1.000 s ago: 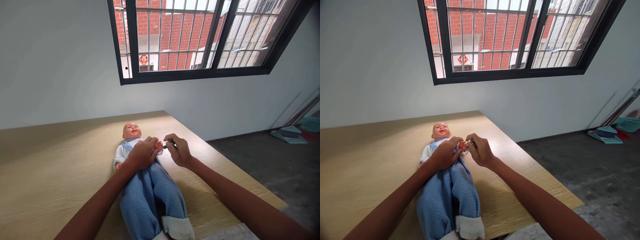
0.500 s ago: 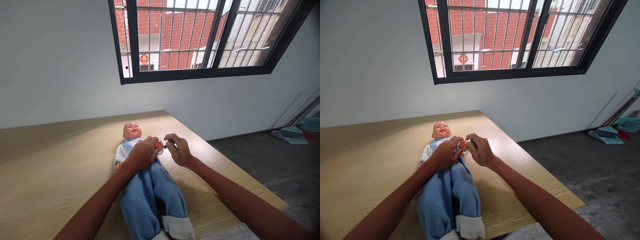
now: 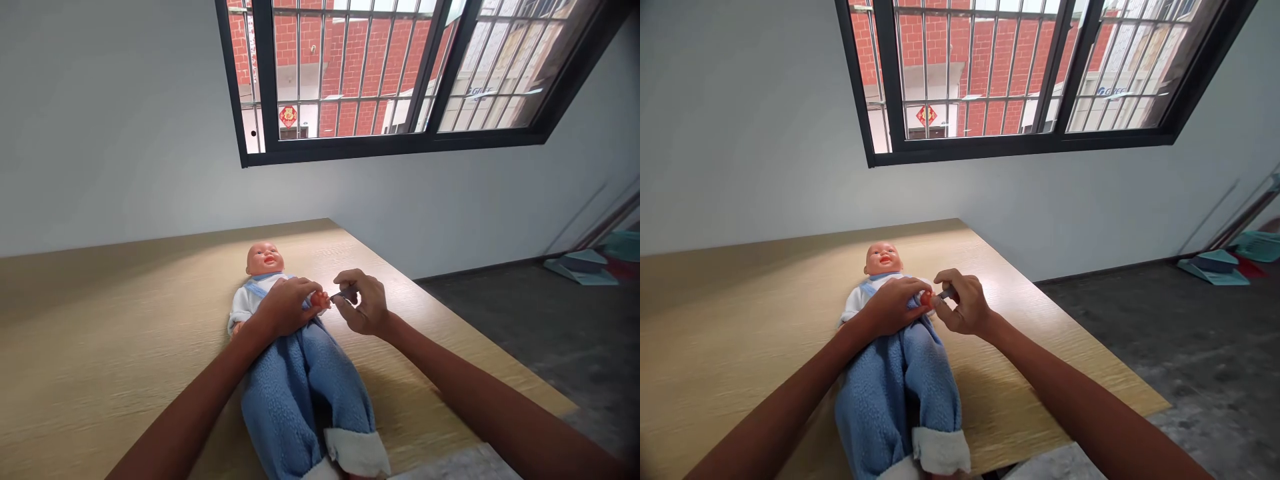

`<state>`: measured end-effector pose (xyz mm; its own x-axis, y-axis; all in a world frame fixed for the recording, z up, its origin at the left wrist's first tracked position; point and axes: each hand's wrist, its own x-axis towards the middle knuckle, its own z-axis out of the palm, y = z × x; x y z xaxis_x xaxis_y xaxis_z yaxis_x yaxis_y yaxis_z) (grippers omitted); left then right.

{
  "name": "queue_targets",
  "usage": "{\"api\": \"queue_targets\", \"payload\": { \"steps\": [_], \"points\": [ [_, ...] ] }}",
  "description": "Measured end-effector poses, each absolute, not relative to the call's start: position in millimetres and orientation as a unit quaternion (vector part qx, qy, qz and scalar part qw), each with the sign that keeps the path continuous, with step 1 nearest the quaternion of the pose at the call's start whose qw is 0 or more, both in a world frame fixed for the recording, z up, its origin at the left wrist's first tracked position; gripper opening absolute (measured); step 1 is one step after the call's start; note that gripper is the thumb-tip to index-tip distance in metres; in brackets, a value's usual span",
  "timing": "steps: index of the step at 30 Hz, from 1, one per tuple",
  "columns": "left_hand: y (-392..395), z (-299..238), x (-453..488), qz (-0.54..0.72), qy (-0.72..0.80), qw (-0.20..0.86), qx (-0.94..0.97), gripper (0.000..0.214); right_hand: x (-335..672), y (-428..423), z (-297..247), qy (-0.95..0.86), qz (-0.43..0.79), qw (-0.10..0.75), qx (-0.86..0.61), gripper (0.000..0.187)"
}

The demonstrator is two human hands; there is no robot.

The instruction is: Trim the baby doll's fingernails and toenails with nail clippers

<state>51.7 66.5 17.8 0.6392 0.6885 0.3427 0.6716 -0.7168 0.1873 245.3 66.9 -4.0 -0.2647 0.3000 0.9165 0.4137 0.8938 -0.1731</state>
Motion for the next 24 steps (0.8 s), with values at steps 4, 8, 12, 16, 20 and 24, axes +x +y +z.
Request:
{"api": "queue_targets", "payload": {
  "steps": [4, 8, 12, 16, 20, 24],
  "points": [
    [54, 35, 46, 0.138, 0.392, -0.017, 0.909, 0.04, 245, 66, -3, -0.769, -0.04, 0.591, -0.239, 0.012],
    [13, 62, 44, 0.09, 0.423, -0.033, 0.901, 0.057, 244, 67, -4, -0.762, -0.023, 0.597, -0.251, 0.011],
    [-41, 64, 41, 0.105, 0.354, 0.031, 0.929, 0.051, 243, 66, -4, -0.767, -0.019, 0.588, -0.255, 0.013],
    [-66, 41, 22, 0.127, 0.344, 0.073, 0.928, 0.102, 239, 62, -4, -0.775, -0.035, 0.584, -0.24, 0.019],
    [-59, 18, 9, 0.182, 0.369, 0.076, 0.908, 0.101, 234, 57, -3, -0.789, -0.041, 0.581, -0.196, 0.024],
    [-39, 11, 3, 0.21, 0.367, 0.085, 0.902, 0.095, 232, 55, -5, -0.81, -0.026, 0.557, -0.181, 0.027]
  ]
}}
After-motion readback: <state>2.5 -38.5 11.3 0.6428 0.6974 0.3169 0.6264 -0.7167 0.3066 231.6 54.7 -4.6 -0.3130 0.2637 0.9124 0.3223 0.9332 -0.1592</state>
